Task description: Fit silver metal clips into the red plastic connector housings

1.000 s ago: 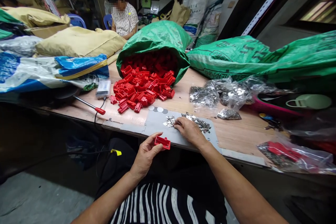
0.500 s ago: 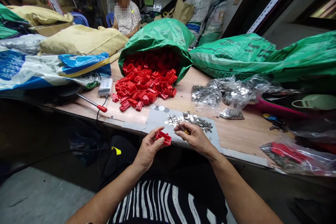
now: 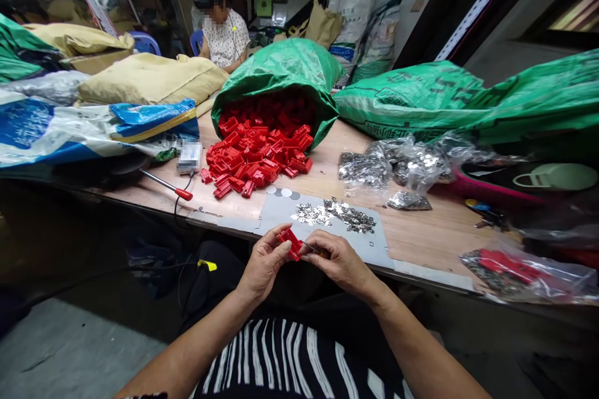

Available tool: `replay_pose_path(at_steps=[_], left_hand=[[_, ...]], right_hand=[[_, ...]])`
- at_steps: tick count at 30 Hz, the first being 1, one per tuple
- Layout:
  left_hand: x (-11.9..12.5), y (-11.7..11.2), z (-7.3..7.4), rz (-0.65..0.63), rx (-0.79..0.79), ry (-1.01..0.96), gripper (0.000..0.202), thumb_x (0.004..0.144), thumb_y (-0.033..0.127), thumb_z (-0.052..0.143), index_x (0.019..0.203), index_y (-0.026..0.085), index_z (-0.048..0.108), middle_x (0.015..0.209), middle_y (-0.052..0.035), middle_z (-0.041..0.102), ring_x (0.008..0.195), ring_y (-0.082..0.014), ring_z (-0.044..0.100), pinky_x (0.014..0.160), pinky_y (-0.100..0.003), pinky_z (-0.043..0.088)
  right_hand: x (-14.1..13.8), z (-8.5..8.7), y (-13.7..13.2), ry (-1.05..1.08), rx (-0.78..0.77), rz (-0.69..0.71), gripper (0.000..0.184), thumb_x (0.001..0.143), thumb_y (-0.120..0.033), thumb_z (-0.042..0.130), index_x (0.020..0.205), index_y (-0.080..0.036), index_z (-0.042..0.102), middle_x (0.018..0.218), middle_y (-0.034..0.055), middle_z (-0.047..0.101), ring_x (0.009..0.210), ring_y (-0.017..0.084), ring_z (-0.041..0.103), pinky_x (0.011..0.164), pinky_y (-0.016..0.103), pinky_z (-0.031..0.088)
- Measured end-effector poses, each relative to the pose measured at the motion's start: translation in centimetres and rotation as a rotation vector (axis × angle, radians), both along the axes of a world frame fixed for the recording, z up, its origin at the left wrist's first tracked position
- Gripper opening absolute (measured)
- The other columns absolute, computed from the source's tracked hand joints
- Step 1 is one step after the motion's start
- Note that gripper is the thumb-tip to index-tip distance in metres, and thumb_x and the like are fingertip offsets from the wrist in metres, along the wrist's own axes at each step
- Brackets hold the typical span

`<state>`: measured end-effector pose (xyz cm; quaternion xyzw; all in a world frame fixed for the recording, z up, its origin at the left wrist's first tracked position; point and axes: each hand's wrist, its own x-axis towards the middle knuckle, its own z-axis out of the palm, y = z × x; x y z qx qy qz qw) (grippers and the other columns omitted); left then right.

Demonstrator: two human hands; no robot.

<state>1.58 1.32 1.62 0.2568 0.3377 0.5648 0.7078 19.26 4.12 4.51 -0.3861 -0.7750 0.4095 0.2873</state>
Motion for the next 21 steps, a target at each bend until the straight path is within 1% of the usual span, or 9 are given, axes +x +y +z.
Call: replay_pose_path(at_steps=[4,7,10,12,14,17,19,21], left_hand=[[0.2,-0.2,-0.2,-0.032,0.030,0.032,0.042,0.074,0.028,0.074,0.115,0.021,0.067,0.091,-0.0021,0.069,0.081,-0.0116,0.062,0.080,-0.024,0.046],[0.3,-0.3,-0.3,-0.048,0.049,0.052,0.042,0.075,0.028,0.074,0.115,0.021,0.067,0.091,-0.0022,0.069,0.083,-0.0123,0.061,0.083,-0.025,0.045],[0.4,-0.3,-0.2,-0.062,0.045,0.063,0.041,0.075,0.029,0.074,0.115,0.022,0.068,0.088,-0.0015,0.069,0.081,-0.0119,0.061,0.082,-0.025,0.045],[0.4,-0.3,-0.2,-0.061,0.050,0.072,0.041,0.075,0.028,0.073,0.115,0.022,0.067,0.089,-0.0014,0.070,0.081,-0.0117,0.061,0.082,-0.025,0.045],[0.4,-0.2,-0.3,-0.055,0.064,0.099,0.041,0.076,0.028,0.072,0.117,0.023,0.066,0.093,-0.0018,0.070,0.085,-0.0127,0.062,0.085,-0.025,0.044],[0.1,0.2,-1.1,-0.048,0.127,0.194,0.041,0.077,0.026,0.071,0.118,0.024,0.064,0.101,-0.0028,0.070,0.094,-0.0152,0.062,0.089,-0.027,0.045],[-0.1,0.6,-1.8,-0.022,0.208,0.295,0.040,0.077,0.025,0.071,0.116,0.024,0.063,0.106,-0.0034,0.068,0.097,-0.0170,0.063,0.089,-0.029,0.046],[-0.4,1.0,-2.5,0.031,0.297,0.446,0.038,0.076,0.024,0.072,0.113,0.023,0.063,0.107,-0.0039,0.067,0.096,-0.0181,0.063,0.088,-0.030,0.048]], right_hand=[[0.2,-0.2,-0.2,0.007,-0.047,0.011,0.007,0.086,-0.027,0.064,0.085,-0.022,0.069,0.084,0.0039,0.064,0.078,0.018,0.059,0.071,0.029,0.045],[0.4,-0.7,-0.2,0.037,-0.103,-0.008,0.006,0.083,-0.028,0.066,0.083,-0.021,0.067,0.084,0.0033,0.064,0.078,0.018,0.058,0.071,0.029,0.044],[0.6,-1.3,-0.2,0.100,-0.195,-0.025,0.011,0.081,-0.029,0.068,0.087,-0.021,0.064,0.083,0.0014,0.063,0.076,0.016,0.056,0.070,0.028,0.044],[0.7,-1.7,-0.1,0.143,-0.230,-0.048,0.016,0.081,-0.032,0.069,0.089,-0.021,0.061,0.080,-0.0006,0.060,0.074,0.015,0.054,0.069,0.027,0.043],[0.9,-1.9,0.0,0.154,-0.215,-0.089,0.020,0.082,-0.035,0.067,0.095,-0.021,0.060,0.082,-0.0008,0.059,0.075,0.015,0.054,0.071,0.027,0.043],[1.2,-2.0,0.2,0.086,-0.140,-0.142,0.024,0.090,-0.037,0.056,0.107,-0.021,0.060,0.093,0.0025,0.060,0.083,0.016,0.056,0.078,0.029,0.044],[1.3,-2.1,0.2,0.014,-0.064,-0.158,0.026,0.094,-0.035,0.048,0.111,-0.021,0.062,0.099,0.0052,0.061,0.090,0.018,0.057,0.083,0.032,0.045],[1.3,-2.3,0.2,-0.048,0.016,-0.166,0.028,0.095,-0.032,0.045,0.112,-0.021,0.064,0.099,0.0067,0.061,0.093,0.019,0.058,0.084,0.033,0.045]])
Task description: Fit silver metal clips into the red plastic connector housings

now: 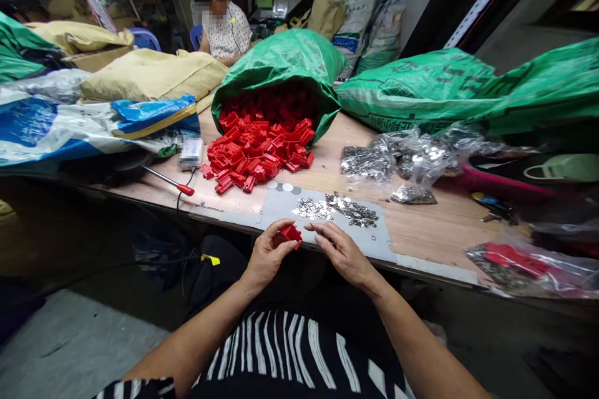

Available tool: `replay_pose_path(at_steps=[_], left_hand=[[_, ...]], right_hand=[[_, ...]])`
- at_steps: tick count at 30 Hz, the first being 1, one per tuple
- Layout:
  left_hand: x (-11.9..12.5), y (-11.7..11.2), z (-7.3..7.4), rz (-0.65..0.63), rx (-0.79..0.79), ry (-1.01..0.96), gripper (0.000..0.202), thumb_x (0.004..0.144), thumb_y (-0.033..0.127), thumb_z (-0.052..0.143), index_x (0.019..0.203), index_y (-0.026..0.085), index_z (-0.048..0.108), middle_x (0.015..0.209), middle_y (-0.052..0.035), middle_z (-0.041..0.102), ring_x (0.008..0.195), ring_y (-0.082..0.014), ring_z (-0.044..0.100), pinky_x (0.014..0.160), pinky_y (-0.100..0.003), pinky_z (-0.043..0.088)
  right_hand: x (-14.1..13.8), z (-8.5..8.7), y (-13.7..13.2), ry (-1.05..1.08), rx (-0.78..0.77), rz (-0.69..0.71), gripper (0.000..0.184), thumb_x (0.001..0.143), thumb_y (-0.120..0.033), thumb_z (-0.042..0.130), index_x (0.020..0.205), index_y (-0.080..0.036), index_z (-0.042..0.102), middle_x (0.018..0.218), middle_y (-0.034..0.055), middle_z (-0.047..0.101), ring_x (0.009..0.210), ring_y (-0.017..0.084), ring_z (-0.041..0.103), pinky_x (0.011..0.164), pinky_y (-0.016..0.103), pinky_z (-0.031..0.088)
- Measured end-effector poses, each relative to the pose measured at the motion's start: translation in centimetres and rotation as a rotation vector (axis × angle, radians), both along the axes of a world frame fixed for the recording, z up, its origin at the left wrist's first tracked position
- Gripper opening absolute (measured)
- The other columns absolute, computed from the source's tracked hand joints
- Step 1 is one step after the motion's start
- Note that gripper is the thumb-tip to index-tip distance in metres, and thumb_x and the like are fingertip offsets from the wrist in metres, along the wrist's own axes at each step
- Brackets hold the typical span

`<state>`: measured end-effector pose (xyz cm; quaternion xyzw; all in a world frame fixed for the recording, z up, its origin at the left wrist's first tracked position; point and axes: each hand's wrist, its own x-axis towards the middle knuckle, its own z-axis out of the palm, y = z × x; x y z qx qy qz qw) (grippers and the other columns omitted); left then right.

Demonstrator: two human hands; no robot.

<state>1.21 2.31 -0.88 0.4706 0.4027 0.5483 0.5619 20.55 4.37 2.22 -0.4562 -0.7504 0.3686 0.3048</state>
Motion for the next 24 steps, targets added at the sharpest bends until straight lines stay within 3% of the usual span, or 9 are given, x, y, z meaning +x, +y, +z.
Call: replay_pose_path(at_steps=[5,8,15,24], left_hand=[[-0.4,1.1,-0.7,0.108,0.232,0.451,0.036,0.075,0.021,0.072,0.110,0.023,0.062,0.102,-0.0040,0.067,0.092,-0.0181,0.063,0.086,-0.031,0.048],[-0.3,1.7,-0.5,0.137,0.291,0.575,0.031,0.076,0.020,0.071,0.105,0.021,0.062,0.096,-0.0030,0.066,0.088,-0.0170,0.062,0.081,-0.029,0.048],[-0.4,2.5,-0.4,0.051,0.236,0.633,0.029,0.076,0.023,0.071,0.102,0.022,0.059,0.091,0.0005,0.067,0.080,-0.0144,0.064,0.077,-0.025,0.048],[-0.7,2.6,-0.7,0.027,0.227,0.649,0.035,0.076,0.023,0.071,0.110,0.023,0.063,0.104,-0.0030,0.071,0.092,-0.0178,0.066,0.086,-0.028,0.049]], right_hand=[[-0.3,-0.7,0.0,-0.118,0.082,-0.042,0.027,0.091,-0.026,0.052,0.114,-0.021,0.064,0.090,0.0050,0.065,0.080,0.018,0.061,0.077,0.031,0.048],[-0.4,-0.7,0.1,-0.180,0.071,-0.073,0.020,0.088,-0.024,0.057,0.106,-0.022,0.066,0.087,0.0025,0.069,0.075,0.017,0.063,0.073,0.030,0.048],[-0.6,-0.8,0.9,-0.233,0.178,-0.005,0.015,0.087,-0.016,0.058,0.096,-0.020,0.069,0.094,0.0044,0.069,0.088,0.018,0.064,0.080,0.030,0.049],[-0.8,-0.9,1.6,-0.339,0.223,0.085,0.014,0.087,-0.014,0.058,0.095,-0.019,0.069,0.091,0.0057,0.067,0.084,0.018,0.064,0.078,0.030,0.050]])
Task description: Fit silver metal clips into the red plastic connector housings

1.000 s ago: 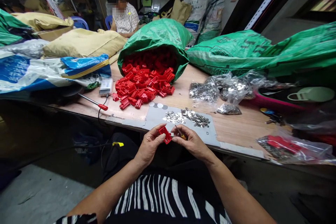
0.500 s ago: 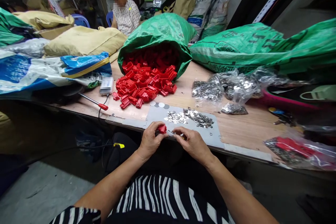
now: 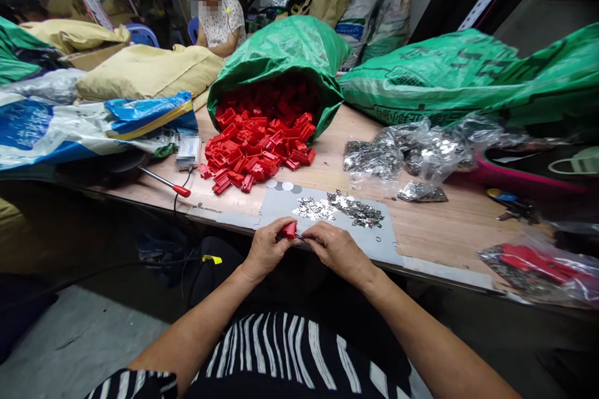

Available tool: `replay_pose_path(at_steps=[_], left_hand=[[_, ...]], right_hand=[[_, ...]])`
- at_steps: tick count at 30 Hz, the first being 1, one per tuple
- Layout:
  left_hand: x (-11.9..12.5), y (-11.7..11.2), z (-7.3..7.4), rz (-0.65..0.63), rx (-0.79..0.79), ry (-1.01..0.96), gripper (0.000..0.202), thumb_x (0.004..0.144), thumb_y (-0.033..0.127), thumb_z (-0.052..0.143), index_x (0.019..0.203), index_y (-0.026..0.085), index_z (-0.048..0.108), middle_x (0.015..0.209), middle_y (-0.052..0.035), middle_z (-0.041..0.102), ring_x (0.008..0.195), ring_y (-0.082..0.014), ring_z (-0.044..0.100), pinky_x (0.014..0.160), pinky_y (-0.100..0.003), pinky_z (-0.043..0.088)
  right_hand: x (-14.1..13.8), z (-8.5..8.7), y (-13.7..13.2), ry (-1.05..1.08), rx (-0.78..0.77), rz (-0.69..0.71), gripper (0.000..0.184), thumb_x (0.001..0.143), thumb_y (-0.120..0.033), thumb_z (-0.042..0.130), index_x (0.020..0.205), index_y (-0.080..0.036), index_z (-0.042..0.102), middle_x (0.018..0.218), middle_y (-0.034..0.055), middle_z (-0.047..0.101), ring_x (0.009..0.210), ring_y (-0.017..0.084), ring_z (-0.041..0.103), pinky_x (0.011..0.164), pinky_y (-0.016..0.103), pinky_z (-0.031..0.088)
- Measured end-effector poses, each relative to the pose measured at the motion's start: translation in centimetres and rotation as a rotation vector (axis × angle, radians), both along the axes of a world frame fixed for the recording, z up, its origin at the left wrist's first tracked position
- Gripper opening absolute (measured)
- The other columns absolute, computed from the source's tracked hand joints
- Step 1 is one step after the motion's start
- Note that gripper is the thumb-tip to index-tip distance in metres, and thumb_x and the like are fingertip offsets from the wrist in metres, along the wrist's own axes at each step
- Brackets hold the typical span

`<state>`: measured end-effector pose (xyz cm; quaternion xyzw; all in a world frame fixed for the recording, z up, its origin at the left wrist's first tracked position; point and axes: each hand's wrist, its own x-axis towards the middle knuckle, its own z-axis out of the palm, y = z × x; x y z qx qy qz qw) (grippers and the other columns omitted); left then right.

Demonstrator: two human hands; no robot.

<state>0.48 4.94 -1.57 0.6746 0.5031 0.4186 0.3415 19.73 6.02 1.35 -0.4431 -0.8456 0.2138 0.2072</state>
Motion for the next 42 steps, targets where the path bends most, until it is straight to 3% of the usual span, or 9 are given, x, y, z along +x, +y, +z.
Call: replay_pose_path(at_steps=[19,27,33,42], left_hand=[[-0.2,0.2,-0.1,-0.032,-0.025,-0.055,0.030,0.076,0.025,0.070,0.106,0.023,0.065,0.098,-0.0016,0.072,0.087,-0.0169,0.066,0.083,-0.027,0.049],[-0.2,0.3,0.1,-0.041,-0.018,-0.065,0.031,0.074,0.027,0.072,0.104,0.023,0.067,0.100,-0.0017,0.073,0.090,-0.0184,0.067,0.085,-0.029,0.050],[-0.1,0.4,0.0,-0.045,-0.018,-0.078,0.028,0.074,0.024,0.072,0.102,0.022,0.068,0.095,-0.0006,0.073,0.086,-0.0174,0.067,0.082,-0.027,0.050],[-0.1,-0.8,0.4,0.015,-0.046,-0.138,0.027,0.074,0.025,0.072,0.099,0.020,0.065,0.092,-0.0015,0.071,0.084,-0.0166,0.065,0.081,-0.028,0.048]], right_hand=[[0.1,0.4,0.7,0.011,-0.070,0.018,0.012,0.085,-0.012,0.057,0.089,-0.019,0.067,0.087,0.0041,0.066,0.082,0.016,0.062,0.076,0.027,0.047],[-1.2,1.4,-0.4,-0.182,-0.027,-0.057,0.012,0.088,-0.013,0.055,0.090,-0.019,0.066,0.088,0.0050,0.064,0.083,0.017,0.062,0.076,0.027,0.046],[-3.3,1.7,-0.9,-0.344,-0.012,-0.186,0.019,0.092,-0.015,0.047,0.096,-0.018,0.065,0.088,0.0083,0.064,0.075,0.019,0.062,0.066,0.028,0.043],[-1.2,1.5,-1.4,-0.010,-0.098,-0.126,0.015,0.092,-0.019,0.049,0.099,-0.021,0.062,0.094,0.0050,0.064,0.086,0.017,0.060,0.077,0.029,0.045]])
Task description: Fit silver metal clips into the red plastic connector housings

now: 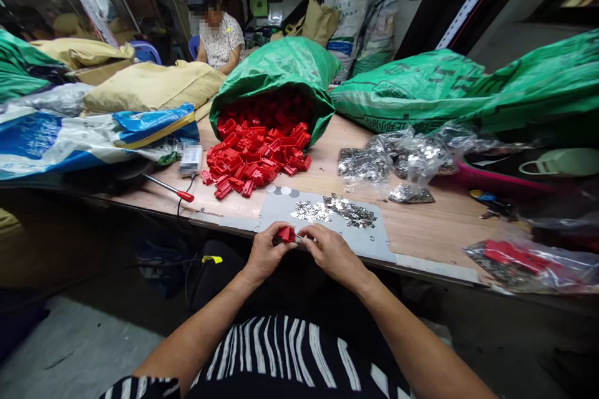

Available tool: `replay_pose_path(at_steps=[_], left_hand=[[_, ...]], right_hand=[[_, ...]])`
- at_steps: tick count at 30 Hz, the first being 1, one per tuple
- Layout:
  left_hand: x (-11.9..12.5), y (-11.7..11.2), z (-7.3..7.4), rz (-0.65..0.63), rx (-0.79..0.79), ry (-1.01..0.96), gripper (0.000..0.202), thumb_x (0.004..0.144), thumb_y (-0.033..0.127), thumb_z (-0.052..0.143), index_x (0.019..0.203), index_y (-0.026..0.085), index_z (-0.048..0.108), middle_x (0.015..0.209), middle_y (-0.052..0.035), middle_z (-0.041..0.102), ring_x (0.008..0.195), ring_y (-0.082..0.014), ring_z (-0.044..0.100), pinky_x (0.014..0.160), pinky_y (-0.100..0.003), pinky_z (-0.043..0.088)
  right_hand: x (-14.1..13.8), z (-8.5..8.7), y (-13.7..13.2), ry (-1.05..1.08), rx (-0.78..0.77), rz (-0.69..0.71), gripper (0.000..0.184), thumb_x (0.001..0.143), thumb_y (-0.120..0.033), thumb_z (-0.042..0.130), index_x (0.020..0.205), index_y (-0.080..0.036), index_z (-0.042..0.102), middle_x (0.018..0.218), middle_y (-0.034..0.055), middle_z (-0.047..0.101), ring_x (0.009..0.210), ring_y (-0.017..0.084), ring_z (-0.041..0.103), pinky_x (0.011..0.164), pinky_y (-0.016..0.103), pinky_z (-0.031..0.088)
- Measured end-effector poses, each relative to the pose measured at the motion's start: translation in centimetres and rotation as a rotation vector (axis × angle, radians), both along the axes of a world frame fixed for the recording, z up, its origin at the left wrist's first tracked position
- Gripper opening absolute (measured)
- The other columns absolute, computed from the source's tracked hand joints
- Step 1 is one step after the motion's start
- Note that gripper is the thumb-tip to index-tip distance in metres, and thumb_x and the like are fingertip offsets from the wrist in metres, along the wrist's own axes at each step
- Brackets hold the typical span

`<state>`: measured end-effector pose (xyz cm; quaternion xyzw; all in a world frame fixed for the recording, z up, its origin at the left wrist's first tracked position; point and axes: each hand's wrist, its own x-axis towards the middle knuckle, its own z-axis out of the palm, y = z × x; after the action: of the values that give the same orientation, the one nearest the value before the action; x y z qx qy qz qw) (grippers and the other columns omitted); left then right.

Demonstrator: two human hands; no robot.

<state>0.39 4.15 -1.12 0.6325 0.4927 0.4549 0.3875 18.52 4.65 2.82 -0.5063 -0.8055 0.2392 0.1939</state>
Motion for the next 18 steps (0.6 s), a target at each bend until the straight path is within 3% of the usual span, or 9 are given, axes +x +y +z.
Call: replay_pose_path(at_steps=[5,11,14,18], left_hand=[[-0.2,-0.8,0.1,0.018,-0.012,-0.103,0.030,0.073,0.026,0.073,0.101,0.021,0.063,0.097,-0.0030,0.070,0.091,-0.0186,0.065,0.086,-0.030,0.048],[0.0,-1.4,0.9,-0.007,-0.073,-0.306,0.033,0.073,0.024,0.074,0.102,0.021,0.059,0.102,-0.0042,0.067,0.096,-0.0183,0.064,0.090,-0.031,0.047],[0.2,-1.6,1.9,-0.002,-0.211,-0.529,0.037,0.073,0.027,0.074,0.107,0.021,0.058,0.100,-0.0024,0.066,0.090,-0.0156,0.065,0.086,-0.029,0.049],[0.2,-1.9,2.9,-0.057,-0.496,-0.956,0.022,0.075,0.030,0.073,0.078,0.016,0.056,0.081,-0.0013,0.068,0.083,-0.0143,0.067,0.081,-0.026,0.050]], right_hand=[[1.1,-0.1,-0.8,0.106,-0.023,0.035,0.013,0.093,-0.022,0.045,0.099,-0.022,0.057,0.092,0.0037,0.065,0.085,0.018,0.061,0.076,0.031,0.045],[0.9,-0.2,-1.4,0.288,-0.190,0.067,0.014,0.096,-0.026,0.039,0.105,-0.022,0.049,0.079,-0.0003,0.063,0.061,0.013,0.054,0.062,0.025,0.042],[0.6,0.2,-1.6,0.448,-0.310,0.128,0.028,0.098,-0.032,0.038,0.123,-0.021,0.044,0.074,-0.0020,0.059,0.055,0.010,0.047,0.057,0.024,0.039],[0.1,0.8,-1.9,0.510,-0.375,0.196,0.043,0.098,-0.038,0.039,0.136,-0.019,0.040,0.065,-0.0040,0.051,0.057,0.011,0.045,0.059,0.024,0.039]])
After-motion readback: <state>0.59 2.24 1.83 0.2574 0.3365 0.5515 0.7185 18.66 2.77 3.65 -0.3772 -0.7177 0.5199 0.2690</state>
